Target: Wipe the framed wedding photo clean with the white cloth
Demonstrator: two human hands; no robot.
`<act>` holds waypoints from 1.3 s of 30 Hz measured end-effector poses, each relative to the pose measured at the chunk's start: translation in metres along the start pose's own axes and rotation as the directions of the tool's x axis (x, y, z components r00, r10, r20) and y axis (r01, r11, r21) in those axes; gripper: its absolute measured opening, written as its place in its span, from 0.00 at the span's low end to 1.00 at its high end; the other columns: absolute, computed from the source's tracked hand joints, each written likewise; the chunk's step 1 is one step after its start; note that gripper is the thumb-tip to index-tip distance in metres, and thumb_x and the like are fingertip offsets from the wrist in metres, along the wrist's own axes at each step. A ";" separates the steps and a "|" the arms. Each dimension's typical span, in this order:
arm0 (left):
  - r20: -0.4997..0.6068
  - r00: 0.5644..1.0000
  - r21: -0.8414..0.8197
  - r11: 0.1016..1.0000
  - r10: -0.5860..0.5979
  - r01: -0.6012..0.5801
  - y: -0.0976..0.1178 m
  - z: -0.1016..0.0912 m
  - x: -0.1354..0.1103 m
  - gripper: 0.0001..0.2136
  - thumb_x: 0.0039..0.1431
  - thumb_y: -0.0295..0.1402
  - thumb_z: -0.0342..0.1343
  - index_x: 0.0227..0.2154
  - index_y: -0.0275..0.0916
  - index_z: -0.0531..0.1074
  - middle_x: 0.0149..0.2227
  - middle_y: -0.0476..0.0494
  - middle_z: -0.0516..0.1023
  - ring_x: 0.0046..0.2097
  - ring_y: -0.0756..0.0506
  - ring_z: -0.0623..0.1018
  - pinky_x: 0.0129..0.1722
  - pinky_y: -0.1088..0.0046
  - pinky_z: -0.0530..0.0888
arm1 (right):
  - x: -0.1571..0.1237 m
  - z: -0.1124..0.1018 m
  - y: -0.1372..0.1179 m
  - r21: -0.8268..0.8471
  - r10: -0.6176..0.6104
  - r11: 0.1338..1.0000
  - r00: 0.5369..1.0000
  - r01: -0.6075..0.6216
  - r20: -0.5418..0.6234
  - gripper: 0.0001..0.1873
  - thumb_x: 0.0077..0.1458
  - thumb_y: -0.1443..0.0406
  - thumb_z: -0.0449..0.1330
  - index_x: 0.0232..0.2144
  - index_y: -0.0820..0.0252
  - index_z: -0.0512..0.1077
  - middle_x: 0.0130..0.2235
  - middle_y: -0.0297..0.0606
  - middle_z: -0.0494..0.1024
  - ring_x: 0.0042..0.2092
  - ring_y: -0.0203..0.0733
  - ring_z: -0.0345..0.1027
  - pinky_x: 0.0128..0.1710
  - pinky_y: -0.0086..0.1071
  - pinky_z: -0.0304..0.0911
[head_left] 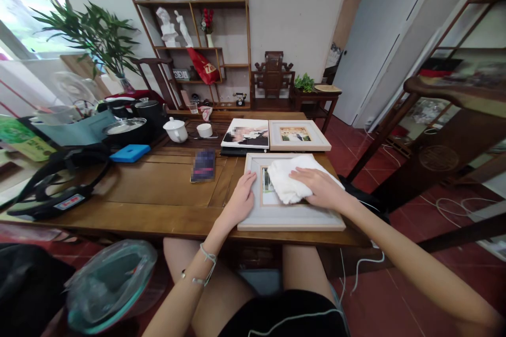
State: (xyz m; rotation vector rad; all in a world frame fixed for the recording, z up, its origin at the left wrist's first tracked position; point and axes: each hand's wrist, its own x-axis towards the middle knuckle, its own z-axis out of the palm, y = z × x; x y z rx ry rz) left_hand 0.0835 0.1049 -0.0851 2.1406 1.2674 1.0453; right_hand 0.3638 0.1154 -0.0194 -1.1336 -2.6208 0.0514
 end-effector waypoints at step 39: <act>0.085 0.993 -0.019 0.996 0.087 -0.086 -0.015 -0.007 0.009 0.24 0.61 0.24 0.41 0.60 0.38 0.60 0.67 0.37 0.55 0.69 0.41 0.51 0.68 0.51 0.48 | -0.016 -0.014 0.006 0.082 -0.068 0.995 0.997 0.064 0.044 0.39 0.42 0.76 0.53 0.58 0.51 0.66 0.59 0.36 0.69 0.60 0.49 0.61 0.62 0.49 0.53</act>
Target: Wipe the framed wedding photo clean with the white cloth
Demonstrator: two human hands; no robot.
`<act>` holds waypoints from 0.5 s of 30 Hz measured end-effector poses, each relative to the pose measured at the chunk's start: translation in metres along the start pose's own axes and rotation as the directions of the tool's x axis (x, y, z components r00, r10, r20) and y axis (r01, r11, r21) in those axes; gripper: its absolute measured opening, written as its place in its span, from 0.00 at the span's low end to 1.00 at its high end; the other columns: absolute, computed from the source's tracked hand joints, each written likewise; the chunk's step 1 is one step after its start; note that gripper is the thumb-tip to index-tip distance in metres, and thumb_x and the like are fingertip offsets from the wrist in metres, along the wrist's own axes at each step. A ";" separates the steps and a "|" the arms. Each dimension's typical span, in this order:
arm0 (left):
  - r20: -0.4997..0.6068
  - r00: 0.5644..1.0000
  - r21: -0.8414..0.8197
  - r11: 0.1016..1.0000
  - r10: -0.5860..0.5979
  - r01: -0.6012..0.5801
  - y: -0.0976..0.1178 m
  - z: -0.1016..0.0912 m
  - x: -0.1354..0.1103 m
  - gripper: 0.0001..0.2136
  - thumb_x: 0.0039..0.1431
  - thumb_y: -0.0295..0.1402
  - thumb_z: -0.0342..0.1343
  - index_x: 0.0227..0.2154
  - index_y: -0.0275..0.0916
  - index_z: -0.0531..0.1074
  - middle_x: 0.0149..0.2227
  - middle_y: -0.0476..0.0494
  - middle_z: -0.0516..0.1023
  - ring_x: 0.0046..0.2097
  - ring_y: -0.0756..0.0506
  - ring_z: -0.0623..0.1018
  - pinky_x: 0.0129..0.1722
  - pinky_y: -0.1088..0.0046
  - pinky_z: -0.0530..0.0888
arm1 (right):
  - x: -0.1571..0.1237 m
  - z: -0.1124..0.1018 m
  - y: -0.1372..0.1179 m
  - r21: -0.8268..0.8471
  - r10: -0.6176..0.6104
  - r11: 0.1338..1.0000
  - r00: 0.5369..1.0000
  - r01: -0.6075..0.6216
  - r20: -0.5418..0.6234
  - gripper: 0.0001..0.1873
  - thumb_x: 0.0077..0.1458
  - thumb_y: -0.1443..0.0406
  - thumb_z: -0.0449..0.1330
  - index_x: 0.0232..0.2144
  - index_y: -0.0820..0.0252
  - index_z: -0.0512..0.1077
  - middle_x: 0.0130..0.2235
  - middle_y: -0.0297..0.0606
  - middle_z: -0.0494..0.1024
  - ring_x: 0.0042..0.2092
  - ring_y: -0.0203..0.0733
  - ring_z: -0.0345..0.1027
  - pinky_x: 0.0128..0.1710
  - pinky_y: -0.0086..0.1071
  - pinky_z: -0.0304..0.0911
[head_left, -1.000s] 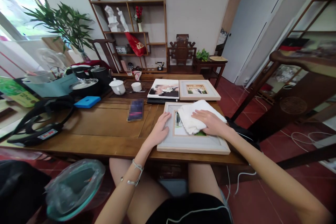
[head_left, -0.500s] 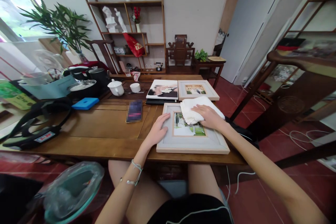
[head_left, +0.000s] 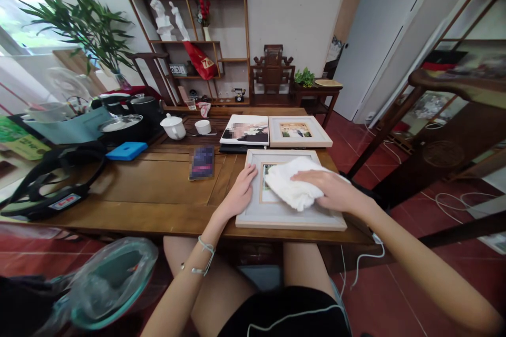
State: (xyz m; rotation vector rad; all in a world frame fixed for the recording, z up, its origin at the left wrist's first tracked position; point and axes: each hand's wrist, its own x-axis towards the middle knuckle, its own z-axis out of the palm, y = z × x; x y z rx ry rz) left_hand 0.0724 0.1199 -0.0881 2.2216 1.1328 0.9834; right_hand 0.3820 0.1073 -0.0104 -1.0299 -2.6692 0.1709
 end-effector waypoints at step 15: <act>0.004 1.000 0.124 0.992 -0.012 0.012 0.006 -0.003 0.001 0.25 0.60 0.24 0.40 0.61 0.33 0.60 0.65 0.33 0.58 0.67 0.40 0.56 0.68 0.52 0.52 | -0.004 0.014 -0.040 -0.073 -0.024 0.997 0.998 0.027 0.050 0.35 0.40 0.73 0.56 0.54 0.57 0.69 0.59 0.42 0.69 0.61 0.51 0.58 0.62 0.50 0.50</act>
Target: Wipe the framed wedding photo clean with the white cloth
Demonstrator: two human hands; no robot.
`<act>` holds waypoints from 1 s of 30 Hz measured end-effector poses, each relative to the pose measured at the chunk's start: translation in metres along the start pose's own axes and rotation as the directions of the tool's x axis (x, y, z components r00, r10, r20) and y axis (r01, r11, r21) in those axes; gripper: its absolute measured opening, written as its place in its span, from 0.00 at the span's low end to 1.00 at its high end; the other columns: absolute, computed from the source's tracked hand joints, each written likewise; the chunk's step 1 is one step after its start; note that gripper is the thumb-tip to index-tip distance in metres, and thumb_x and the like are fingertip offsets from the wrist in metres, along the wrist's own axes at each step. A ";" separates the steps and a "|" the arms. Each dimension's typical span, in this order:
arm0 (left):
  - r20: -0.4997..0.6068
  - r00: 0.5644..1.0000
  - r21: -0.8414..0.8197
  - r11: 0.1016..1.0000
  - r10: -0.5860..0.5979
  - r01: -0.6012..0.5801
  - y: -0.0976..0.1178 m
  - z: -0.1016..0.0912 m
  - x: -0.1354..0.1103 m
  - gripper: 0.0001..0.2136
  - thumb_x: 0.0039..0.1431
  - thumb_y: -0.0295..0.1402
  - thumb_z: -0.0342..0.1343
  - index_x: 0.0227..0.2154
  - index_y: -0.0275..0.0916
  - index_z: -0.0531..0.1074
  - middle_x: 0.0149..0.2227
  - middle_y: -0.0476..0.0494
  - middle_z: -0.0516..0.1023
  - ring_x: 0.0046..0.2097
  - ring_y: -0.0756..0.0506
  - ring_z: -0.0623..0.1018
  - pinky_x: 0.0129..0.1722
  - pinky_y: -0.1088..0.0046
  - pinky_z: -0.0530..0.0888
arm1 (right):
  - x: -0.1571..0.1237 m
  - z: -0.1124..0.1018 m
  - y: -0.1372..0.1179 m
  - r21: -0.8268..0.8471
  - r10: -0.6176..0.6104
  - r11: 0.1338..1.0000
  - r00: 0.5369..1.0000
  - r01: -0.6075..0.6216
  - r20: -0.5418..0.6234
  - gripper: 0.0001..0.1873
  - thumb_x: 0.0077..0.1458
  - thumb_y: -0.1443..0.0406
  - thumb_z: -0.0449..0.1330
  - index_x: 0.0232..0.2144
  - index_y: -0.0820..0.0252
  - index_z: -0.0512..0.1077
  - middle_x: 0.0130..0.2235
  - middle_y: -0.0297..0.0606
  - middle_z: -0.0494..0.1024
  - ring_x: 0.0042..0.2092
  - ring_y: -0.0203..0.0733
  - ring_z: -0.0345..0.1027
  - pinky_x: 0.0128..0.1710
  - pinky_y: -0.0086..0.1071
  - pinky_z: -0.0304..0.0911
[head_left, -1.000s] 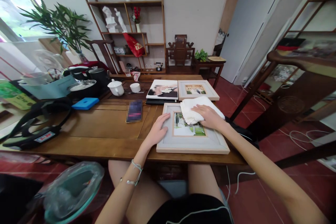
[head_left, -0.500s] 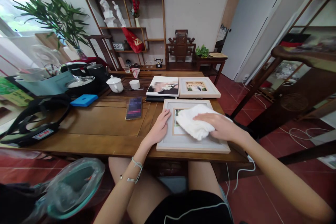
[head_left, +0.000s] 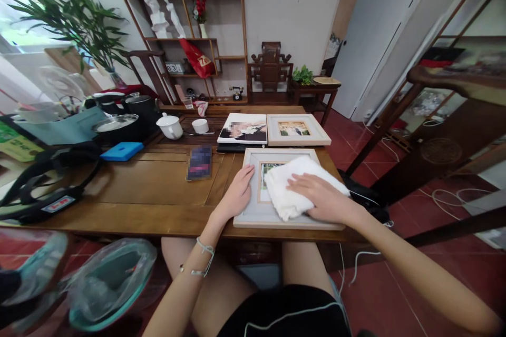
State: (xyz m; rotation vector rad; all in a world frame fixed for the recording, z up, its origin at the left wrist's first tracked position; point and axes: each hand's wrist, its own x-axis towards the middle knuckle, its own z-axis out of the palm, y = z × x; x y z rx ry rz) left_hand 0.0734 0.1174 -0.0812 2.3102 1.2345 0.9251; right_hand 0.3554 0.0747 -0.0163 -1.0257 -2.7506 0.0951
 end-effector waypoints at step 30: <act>-0.062 0.997 -0.113 0.993 -0.041 0.034 0.001 0.007 -0.001 0.20 0.66 0.34 0.41 0.57 0.37 0.65 0.63 0.37 0.63 0.67 0.41 0.57 0.67 0.52 0.54 | 0.033 -0.016 -0.070 -0.109 0.319 0.945 0.942 -0.308 0.102 0.29 0.46 0.70 0.55 0.53 0.75 0.68 0.58 0.60 0.67 0.62 0.59 0.56 0.60 0.53 0.51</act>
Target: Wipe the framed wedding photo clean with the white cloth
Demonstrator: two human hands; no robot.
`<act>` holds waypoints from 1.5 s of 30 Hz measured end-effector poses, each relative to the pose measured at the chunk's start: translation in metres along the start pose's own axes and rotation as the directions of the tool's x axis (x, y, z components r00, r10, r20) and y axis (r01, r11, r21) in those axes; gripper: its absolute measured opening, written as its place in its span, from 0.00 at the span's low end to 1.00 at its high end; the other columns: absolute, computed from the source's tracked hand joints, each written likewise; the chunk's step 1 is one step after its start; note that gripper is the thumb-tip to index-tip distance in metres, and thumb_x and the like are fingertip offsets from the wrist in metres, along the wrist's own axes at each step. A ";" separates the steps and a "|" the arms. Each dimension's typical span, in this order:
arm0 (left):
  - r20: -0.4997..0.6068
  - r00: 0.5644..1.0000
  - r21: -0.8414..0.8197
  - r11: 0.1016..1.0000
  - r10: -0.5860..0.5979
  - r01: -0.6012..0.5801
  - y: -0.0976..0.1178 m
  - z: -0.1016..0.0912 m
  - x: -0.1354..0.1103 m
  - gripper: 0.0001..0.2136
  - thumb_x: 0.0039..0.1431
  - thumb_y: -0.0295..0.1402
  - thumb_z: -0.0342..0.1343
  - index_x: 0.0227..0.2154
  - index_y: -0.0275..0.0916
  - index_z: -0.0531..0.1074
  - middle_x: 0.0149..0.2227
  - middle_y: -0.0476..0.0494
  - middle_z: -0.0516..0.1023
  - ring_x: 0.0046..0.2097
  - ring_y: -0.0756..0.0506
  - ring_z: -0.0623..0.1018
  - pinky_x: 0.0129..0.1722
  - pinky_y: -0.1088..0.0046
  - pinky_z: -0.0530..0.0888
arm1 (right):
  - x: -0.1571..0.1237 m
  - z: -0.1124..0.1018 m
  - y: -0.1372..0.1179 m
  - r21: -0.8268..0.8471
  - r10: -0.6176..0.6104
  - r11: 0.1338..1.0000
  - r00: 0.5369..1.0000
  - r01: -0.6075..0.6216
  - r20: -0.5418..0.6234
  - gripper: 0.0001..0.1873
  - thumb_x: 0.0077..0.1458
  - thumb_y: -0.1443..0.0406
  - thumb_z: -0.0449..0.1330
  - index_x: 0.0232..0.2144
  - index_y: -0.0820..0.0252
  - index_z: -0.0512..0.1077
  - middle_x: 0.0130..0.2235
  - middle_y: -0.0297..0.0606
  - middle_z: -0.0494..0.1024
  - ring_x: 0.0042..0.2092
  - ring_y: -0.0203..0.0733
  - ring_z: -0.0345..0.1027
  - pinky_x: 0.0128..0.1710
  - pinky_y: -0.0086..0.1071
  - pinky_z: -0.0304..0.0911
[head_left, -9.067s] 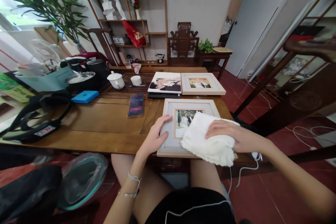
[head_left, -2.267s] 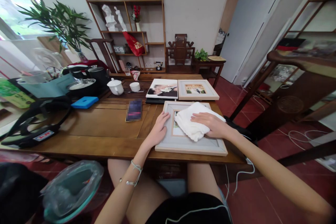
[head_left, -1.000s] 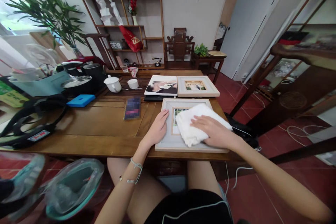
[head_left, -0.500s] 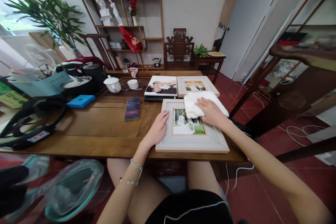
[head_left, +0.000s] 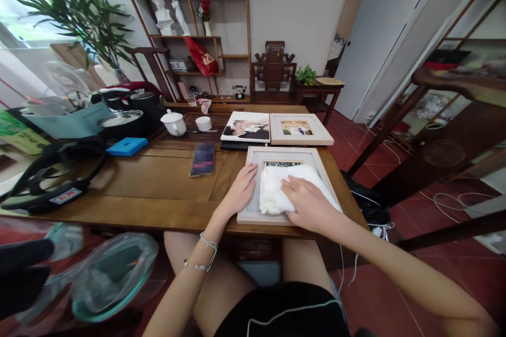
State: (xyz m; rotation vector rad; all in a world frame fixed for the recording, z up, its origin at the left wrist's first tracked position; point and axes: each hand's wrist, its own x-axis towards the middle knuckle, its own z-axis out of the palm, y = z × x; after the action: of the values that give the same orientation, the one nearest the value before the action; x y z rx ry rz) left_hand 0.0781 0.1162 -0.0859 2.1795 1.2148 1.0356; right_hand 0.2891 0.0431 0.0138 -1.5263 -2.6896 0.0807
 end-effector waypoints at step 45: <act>0.074 0.993 0.040 0.995 0.088 -0.091 -0.004 -0.005 0.000 0.23 0.61 0.26 0.42 0.59 0.38 0.63 0.63 0.36 0.61 0.67 0.39 0.55 0.67 0.48 0.53 | -0.032 -0.005 0.050 -0.035 0.068 0.997 0.990 -0.072 -0.123 0.29 0.43 0.72 0.53 0.50 0.61 0.71 0.51 0.48 0.76 0.54 0.57 0.66 0.52 0.48 0.62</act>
State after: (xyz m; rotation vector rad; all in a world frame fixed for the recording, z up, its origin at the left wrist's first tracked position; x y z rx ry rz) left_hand 0.0719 0.1182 -0.0860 2.3032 1.1262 0.9650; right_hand 0.3483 0.0415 0.0144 -1.5815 -2.5585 -0.0611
